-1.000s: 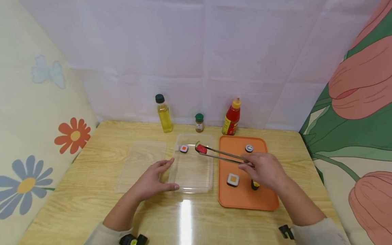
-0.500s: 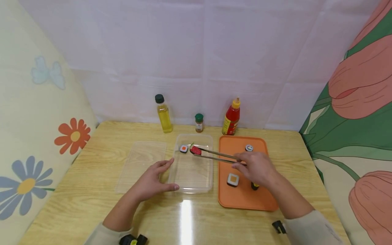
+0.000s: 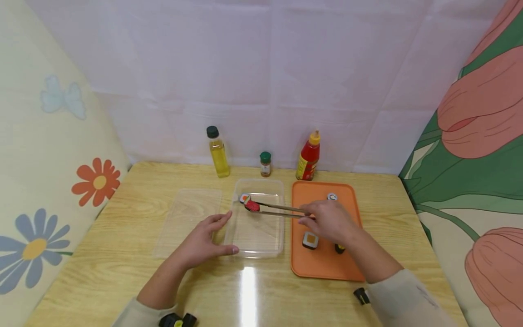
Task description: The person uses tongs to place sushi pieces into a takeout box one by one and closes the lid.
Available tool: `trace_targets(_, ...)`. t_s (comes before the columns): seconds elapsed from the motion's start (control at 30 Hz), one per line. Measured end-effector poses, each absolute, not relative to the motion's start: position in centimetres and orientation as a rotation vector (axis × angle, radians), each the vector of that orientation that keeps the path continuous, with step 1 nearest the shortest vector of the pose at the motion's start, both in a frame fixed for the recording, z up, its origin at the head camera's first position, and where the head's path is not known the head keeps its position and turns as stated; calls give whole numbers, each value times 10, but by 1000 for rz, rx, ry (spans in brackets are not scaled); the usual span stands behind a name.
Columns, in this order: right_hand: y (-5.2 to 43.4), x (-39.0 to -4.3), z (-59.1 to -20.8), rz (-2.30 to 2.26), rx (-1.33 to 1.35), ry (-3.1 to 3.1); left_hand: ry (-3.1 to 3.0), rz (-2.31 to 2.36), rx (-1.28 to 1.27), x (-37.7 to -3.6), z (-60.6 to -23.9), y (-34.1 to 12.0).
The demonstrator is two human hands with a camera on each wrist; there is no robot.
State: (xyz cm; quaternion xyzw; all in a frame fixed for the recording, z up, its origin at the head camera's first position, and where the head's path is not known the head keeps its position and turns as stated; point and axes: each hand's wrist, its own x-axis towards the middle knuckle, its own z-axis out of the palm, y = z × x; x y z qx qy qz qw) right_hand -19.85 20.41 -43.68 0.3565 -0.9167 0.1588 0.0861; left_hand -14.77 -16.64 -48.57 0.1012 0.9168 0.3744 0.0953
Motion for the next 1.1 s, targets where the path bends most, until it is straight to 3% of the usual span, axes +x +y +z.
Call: trace_targets(1.1,163,-210,-426,259,1136,-2868,2704,1122,290,-147,-486,-166)
